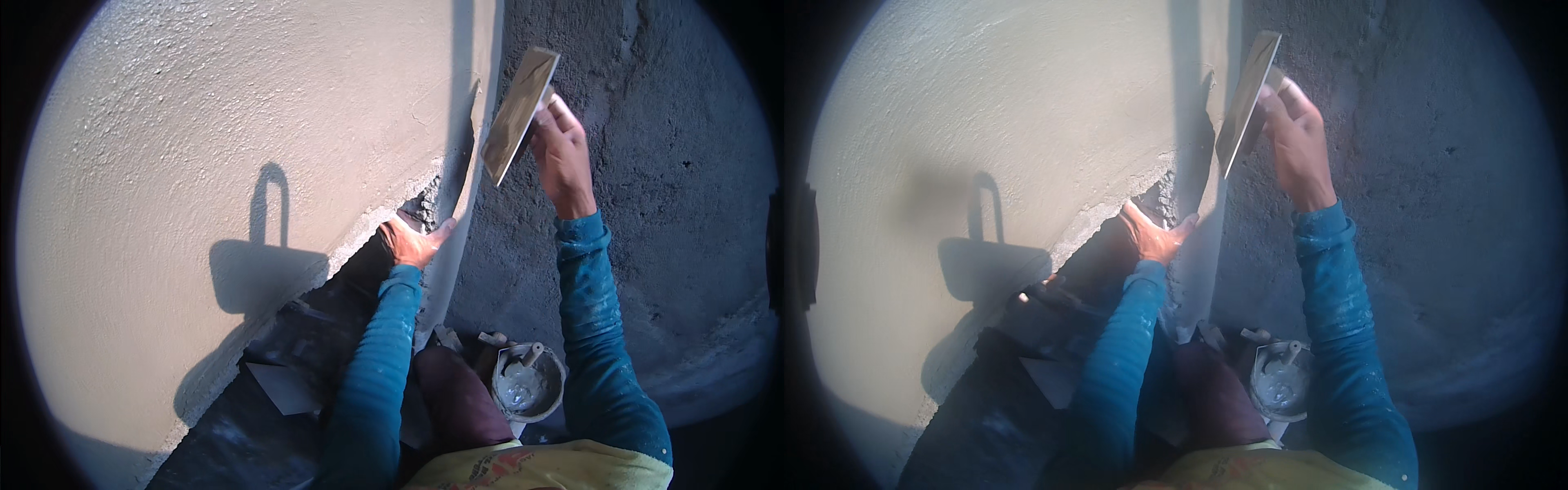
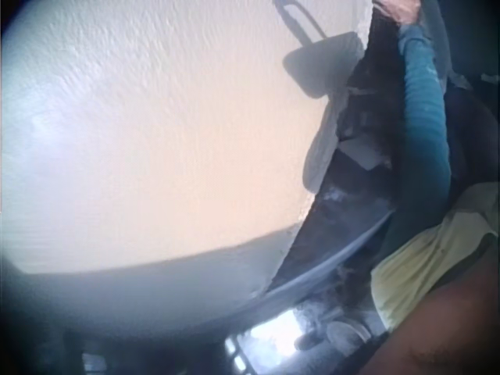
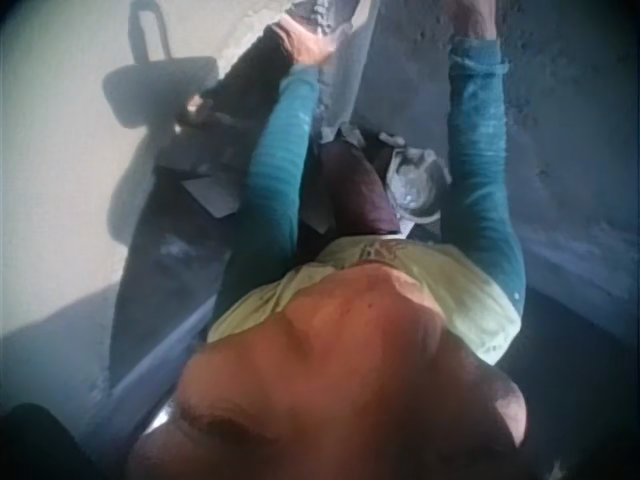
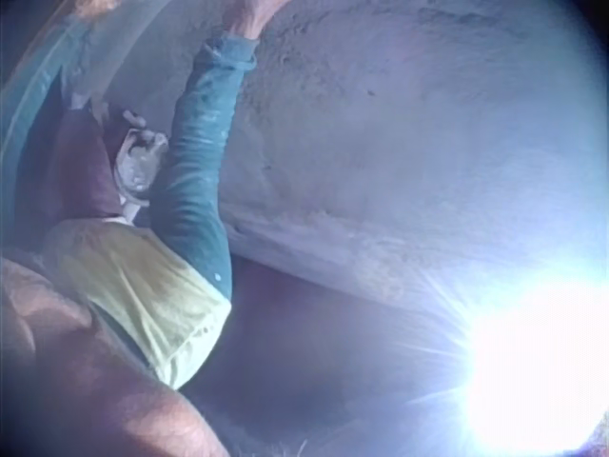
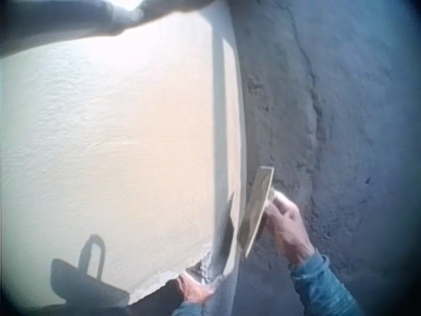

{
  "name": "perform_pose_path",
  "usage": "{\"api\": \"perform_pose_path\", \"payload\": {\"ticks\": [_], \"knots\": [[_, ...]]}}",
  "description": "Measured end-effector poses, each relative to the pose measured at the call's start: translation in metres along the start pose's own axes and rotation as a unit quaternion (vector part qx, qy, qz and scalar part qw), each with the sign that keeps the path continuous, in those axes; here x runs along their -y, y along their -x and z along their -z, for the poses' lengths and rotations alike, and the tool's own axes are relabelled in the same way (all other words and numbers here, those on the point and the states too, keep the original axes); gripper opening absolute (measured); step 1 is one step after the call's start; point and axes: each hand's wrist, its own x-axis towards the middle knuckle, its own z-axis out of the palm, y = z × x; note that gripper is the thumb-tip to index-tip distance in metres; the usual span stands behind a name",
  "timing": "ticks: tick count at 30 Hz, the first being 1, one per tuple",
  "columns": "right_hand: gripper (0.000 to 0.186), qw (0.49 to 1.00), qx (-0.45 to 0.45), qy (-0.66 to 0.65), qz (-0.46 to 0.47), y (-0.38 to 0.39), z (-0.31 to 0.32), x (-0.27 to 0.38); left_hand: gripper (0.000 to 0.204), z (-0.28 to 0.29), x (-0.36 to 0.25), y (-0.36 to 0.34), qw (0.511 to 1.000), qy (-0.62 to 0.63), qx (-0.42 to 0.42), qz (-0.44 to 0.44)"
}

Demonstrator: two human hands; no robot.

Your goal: The person smooths a freshly plastered wall using a trowel. They work along the edge and then move to a larger section, repeatedly scraping and leveling the surface to create a uniform finish.

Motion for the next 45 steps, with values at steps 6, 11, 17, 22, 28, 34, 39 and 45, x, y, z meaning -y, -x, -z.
{"api": "perform_pose_path", "payload": {"ticks": [6,11,17,22,28,34,39,45], "knots": [[0.044,0.999,0.029,-0.024,-0.018,-0.027,0.006,-0.027,0.126,0.034,-0.041,-0.001,0.957,0.228,0.068,-0.168],[0.047,0.999,0.028,0.028,-0.004,-0.056,-0.006,-0.032,0.114,0.002,0.002,0.002,0.984,0.057,-0.116,-0.12],[0.049,0.998,0.008,0.044,0.054,-0.031,-0.039,-0.019,0.112,0.005,-0.009,0.0,0.989,0.074,-0.068,-0.11],[0.041,0.988,0.055,0.067,0.131,0.03,-0.099,0.019,0.111,0.009,-0.011,0.0,0.989,0.085,-0.053,-0.111],[0.04,0.952,0.231,0.055,0.195,0.07,-0.112,0.057,0.109,0.014,-0.006,0.006,0.99,0.074,-0.053,-0.11],[0.052,0.996,0.022,-0.083,0.014,0.008,-0.019,0.034,0.108,0.021,-0.018,-0.008,0.984,0.132,0.016,-0.122],[0.053,0.997,0.062,-0.021,-0.05,-0.039,0.024,-0.022,0.117,0.003,-0.001,-0.006,0.974,0.138,-0.078,-0.16],[0.046,0.996,0.062,0.059,-0.018,-0.061,0.017,-0.032,0.127,0.005,0.001,0.002,0.992,0.043,-0.082,-0.087]]}}
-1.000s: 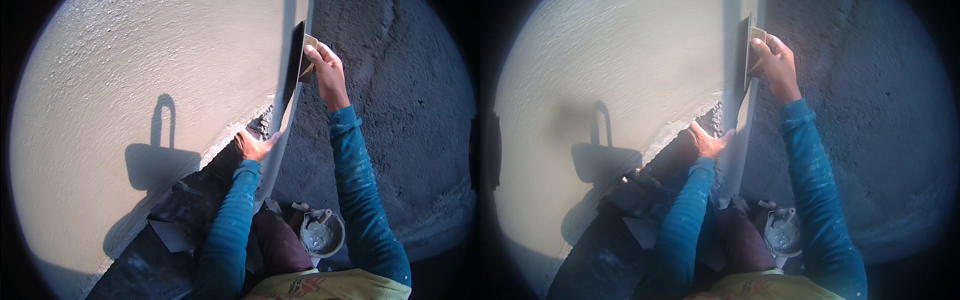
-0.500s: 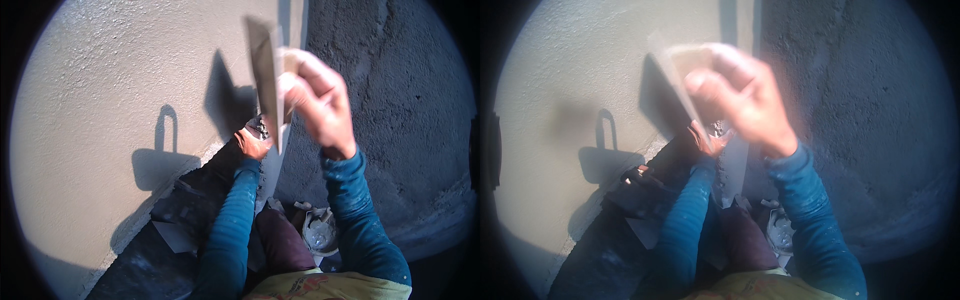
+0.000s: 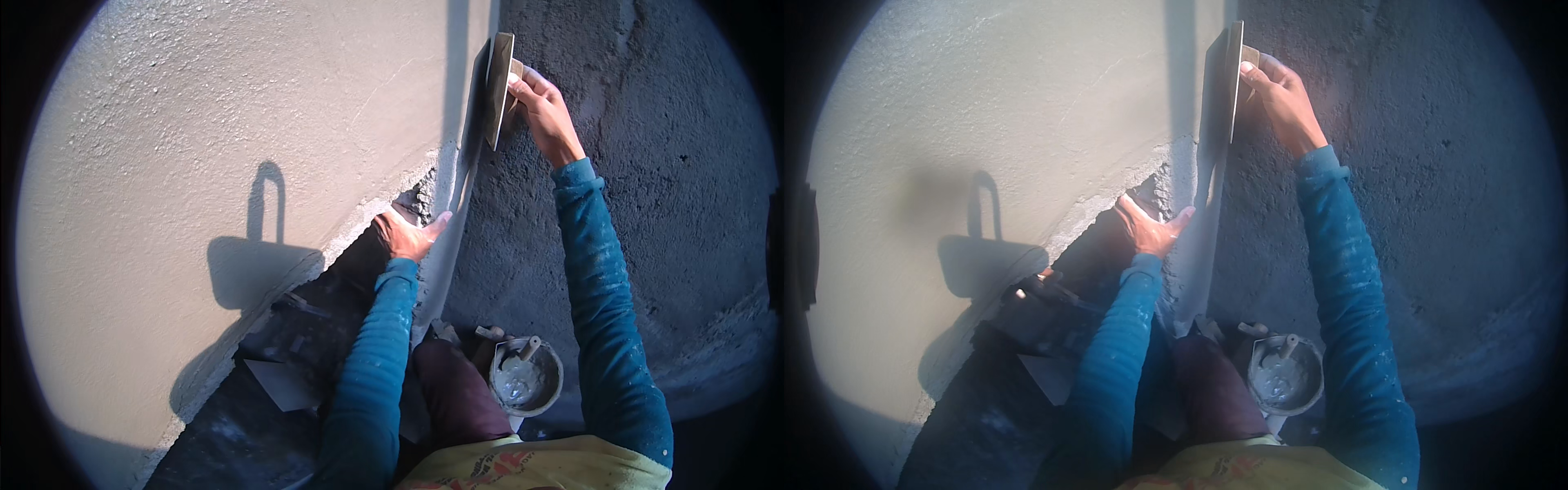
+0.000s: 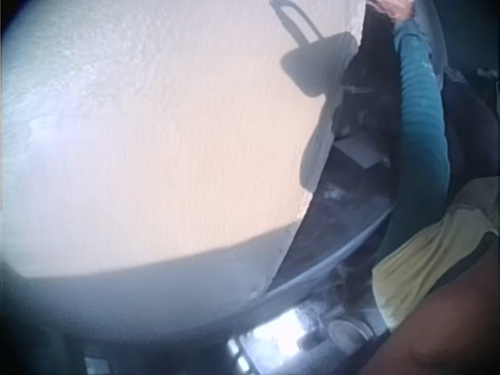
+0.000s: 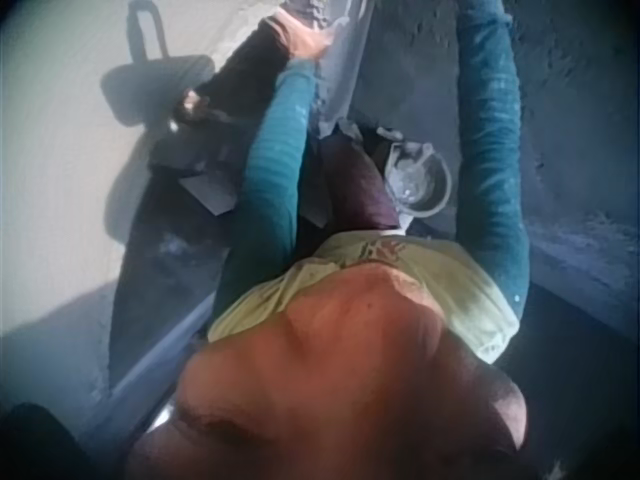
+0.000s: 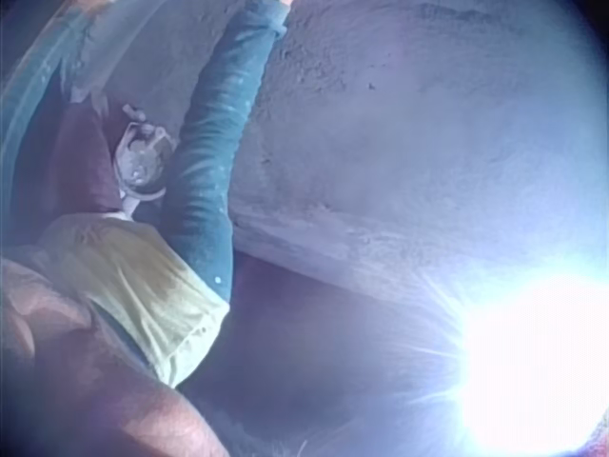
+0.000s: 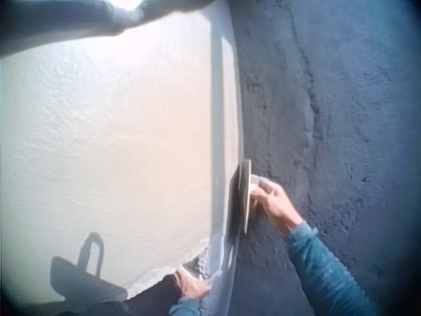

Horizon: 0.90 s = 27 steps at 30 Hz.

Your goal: The person smooths a freshly plastered wall using a trowel. They work along the edge and then move to a larger section, repeatedly scraping and leveling the surface to create a uniform finish.

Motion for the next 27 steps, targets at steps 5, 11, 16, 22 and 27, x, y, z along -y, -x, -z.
{"api": "perform_pose_path", "payload": {"ticks": [5,11,16,22,27], "knots": [[0.047,0.998,-0.056,0.036,0.015,-0.004,-0.009,-0.008,0.129,0.005,-0.008,0.002,0.997,-0.002,0.043,0.059],[0.043,0.991,-0.097,0.086,0.044,0.029,-0.063,0.024,0.119,0.006,-0.014,-0.008,0.993,0.105,0.019,-0.049],[0.044,0.978,0.034,0.099,0.183,0.084,-0.093,0.048,0.124,0.005,-0.007,-0.005,0.999,0.015,0.016,-0.023],[0.05,0.989,-0.062,0.113,0.077,0.005,0.007,0.026,0.129,-0.005,0.0,0.0,0.999,-0.034,0.006,-0.018],[0.053,0.986,-0.056,0.149,0.042,-0.017,0.011,0.017,0.129,0.006,-0.006,-0.002,0.998,0.041,0.037,0.014]]}}
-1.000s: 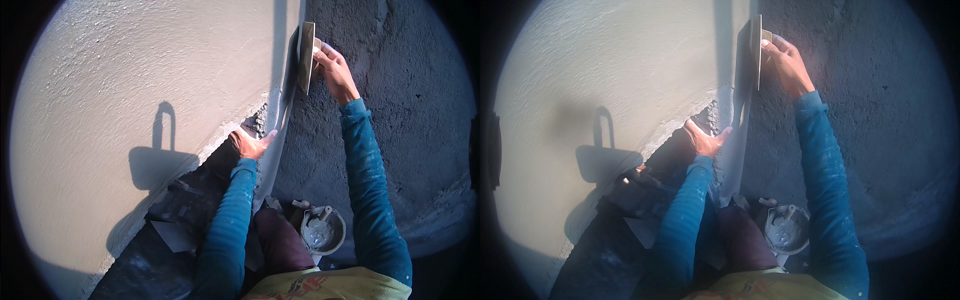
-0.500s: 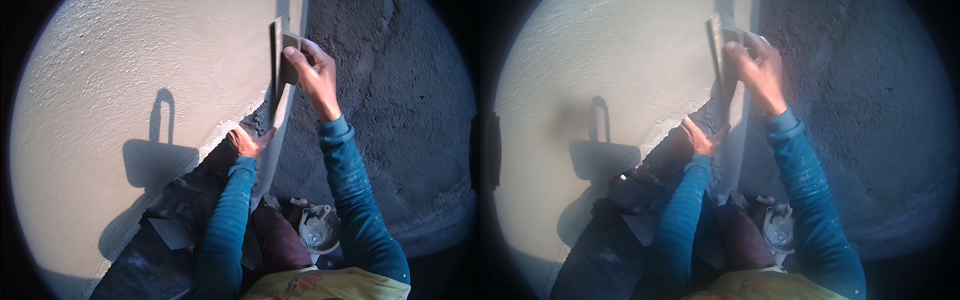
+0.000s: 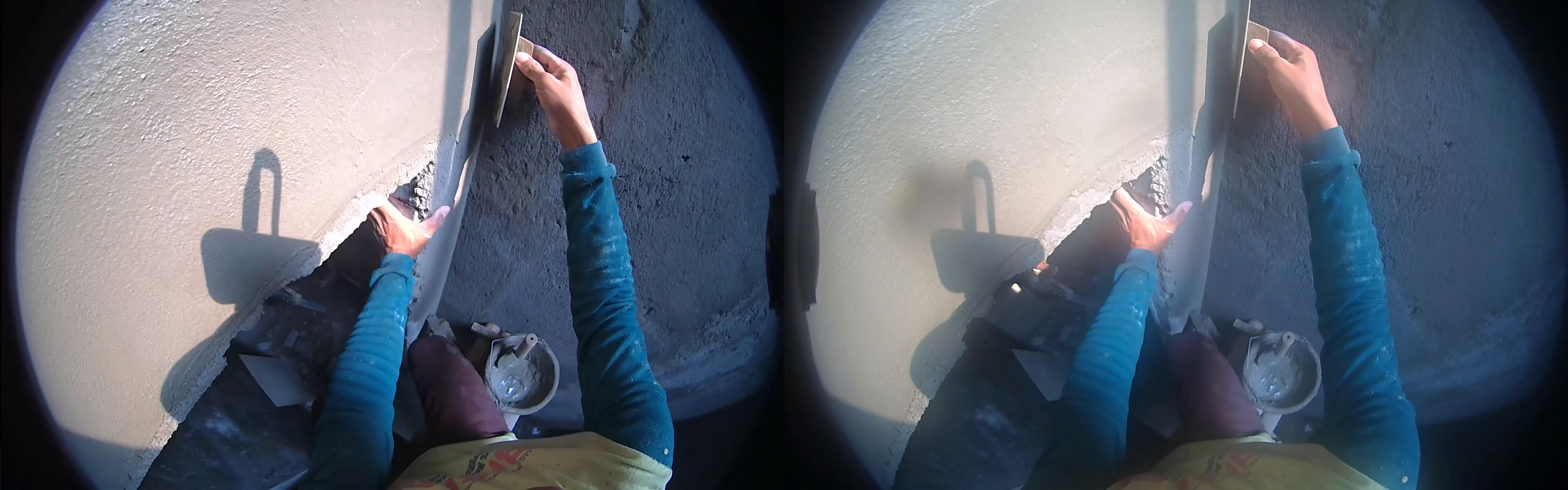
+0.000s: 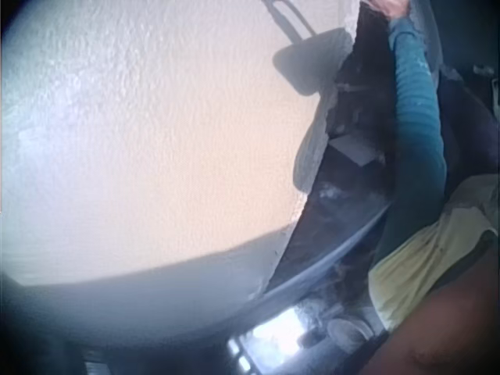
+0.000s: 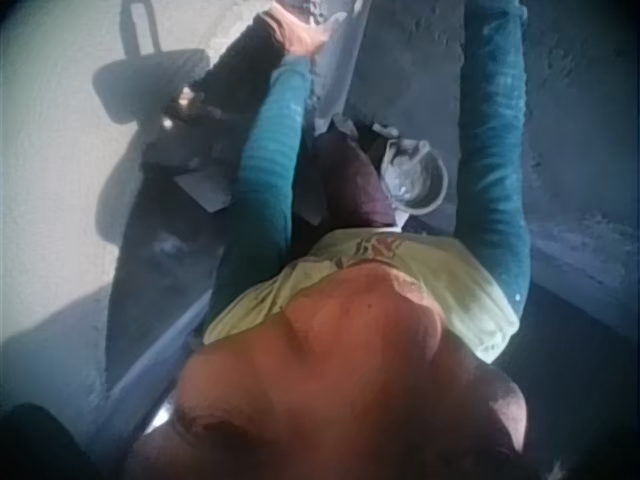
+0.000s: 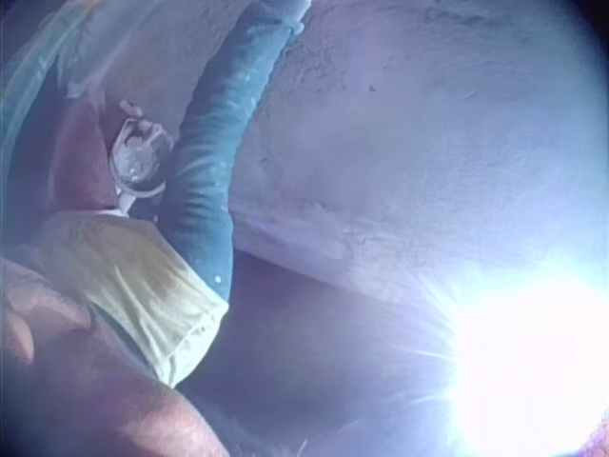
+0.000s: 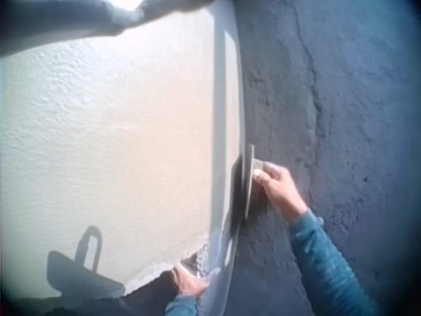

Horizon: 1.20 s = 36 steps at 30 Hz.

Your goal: The person smooths a freshly plastered wall using a trowel. They work along the edge and then move to a larger section, repeatedly scraping and leveling the surface to create a uniform finish.

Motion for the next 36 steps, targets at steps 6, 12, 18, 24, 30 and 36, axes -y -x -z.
{"api": "perform_pose_path", "payload": {"ticks": [6,12,18,24,30,36], "knots": [[0.053,0.999,-0.028,0.022,-0.04,-0.008,-0.013,-0.004,0.128,0.003,-0.003,-0.001,0.998,-0.017,-0.041,-0.051],[0.05,1.0,-0.012,0.001,0.026,0.014,-0.026,0.019,0.123,0.0,-0.002,0.001,0.999,-0.033,0.006,-0.001],[0.041,0.994,0.036,-0.004,0.104,0.083,-0.074,0.102,0.099,-0.013,0.021,-0.018,0.982,-0.021,0.177,-0.061],[0.045,0.96,0.216,-0.11,0.14,0.115,-0.069,0.144,0.096,0.001,-0.007,-0.005,0.996,-0.002,0.069,-0.057],[0.043,0.958,0.031,-0.275,-0.079,0.102,0.004,0.062,0.093,0.006,-0.02,-0.015,0.994,0.0,0.085,-0.075],[0.039,0.873,-0.016,-0.403,-0.276,0.091,-0.032,0.04,0.119,-0.009,0.022,-0.004,0.998,-0.033,-0.036,-0.042]]}}
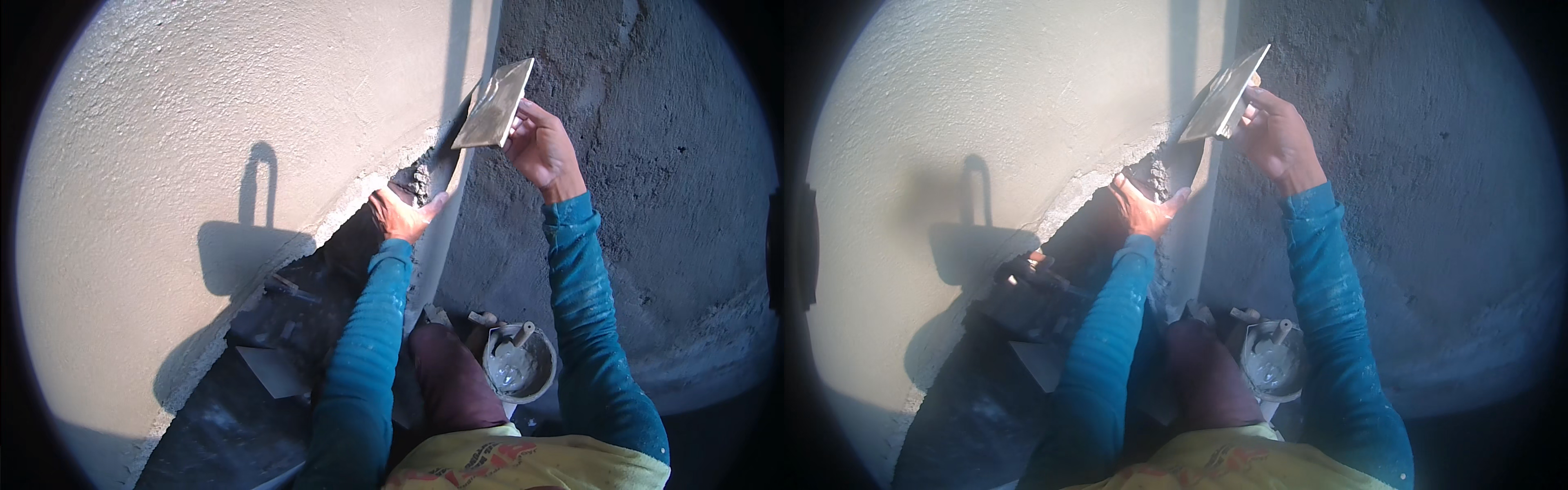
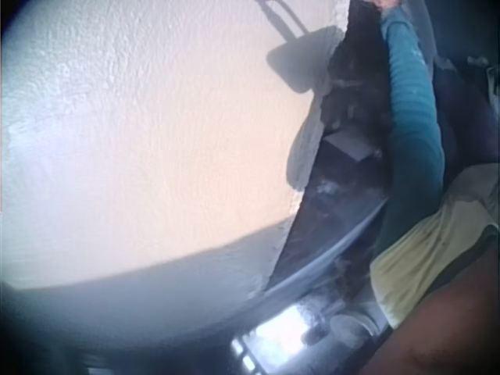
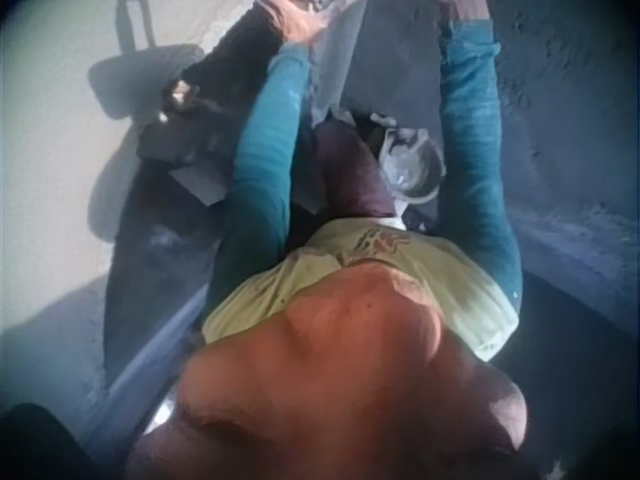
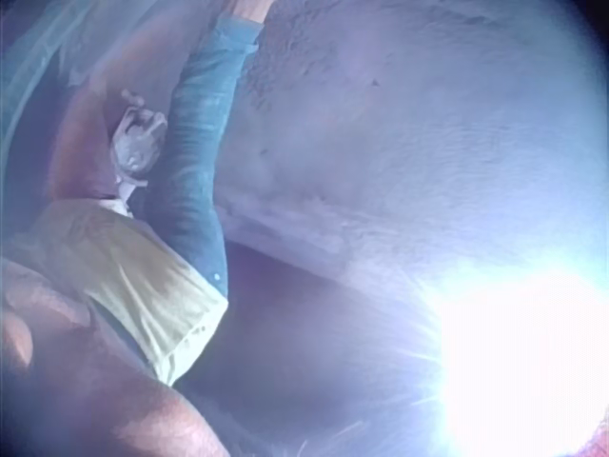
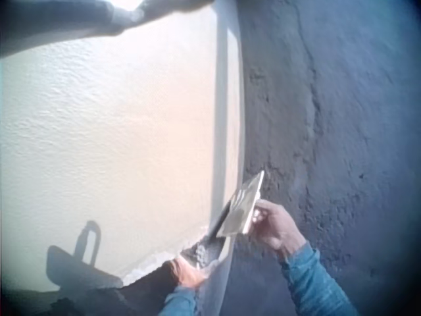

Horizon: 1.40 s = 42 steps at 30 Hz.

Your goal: The person smooths a freshly plastered wall using a trowel. They work along the edge and then move to a larger section, repeatedly scraping and leveling the surface to create a uniform finish.

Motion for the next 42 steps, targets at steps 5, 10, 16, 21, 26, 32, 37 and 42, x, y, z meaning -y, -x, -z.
{"api": "perform_pose_path", "payload": {"ticks": [5,10,16,21,26,32,37,42], "knots": [[0.034,0.999,-0.012,-0.05,-0.006,-0.023,0.003,-0.004,0.123,0.006,-0.022,0.003,0.997,-0.068,0.005,0.022],[0.04,0.999,-0.024,-0.01,0.018,-0.027,-0.013,-0.009,0.102,0.006,-0.024,-0.001,0.997,0.068,0.039,-0.002],[0.033,0.986,0.028,0.112,0.122,-0.04,-0.07,0.029,0.072,-0.006,-0.011,-0.003,0.976,0.179,0.115,0.045],[0.024,0.949,0.198,0.064,0.236,-0.014,-0.111,0.095,0.071,0.014,-0.007,-0.015,0.955,0.215,0.19,0.08],[0.041,0.921,0.136,0.295,0.216,-0.066,0.012,0.077,0.106,0.019,-0.035,-0.006,0.996,0.074,-0.006,-0.058],[0.052,0.919,0.045,0.341,0.194,-0.085,0.042,0.038,0.126,0.008,-0.024,-0.003,0.996,0.072,0.047,0.017],[0.058,0.898,-0.003,0.383,0.217,-0.1,0.027,0.037,0.12,0.009,-0.021,-0.002,0.998,0.023,-0.042,-0.052],[0.056,0.904,-0.029,0.371,0.212,-0.1,0.016,0.033,0.119,0.004,-0.027,-0.005,0.971,0.224,0.071,0.035]]}}
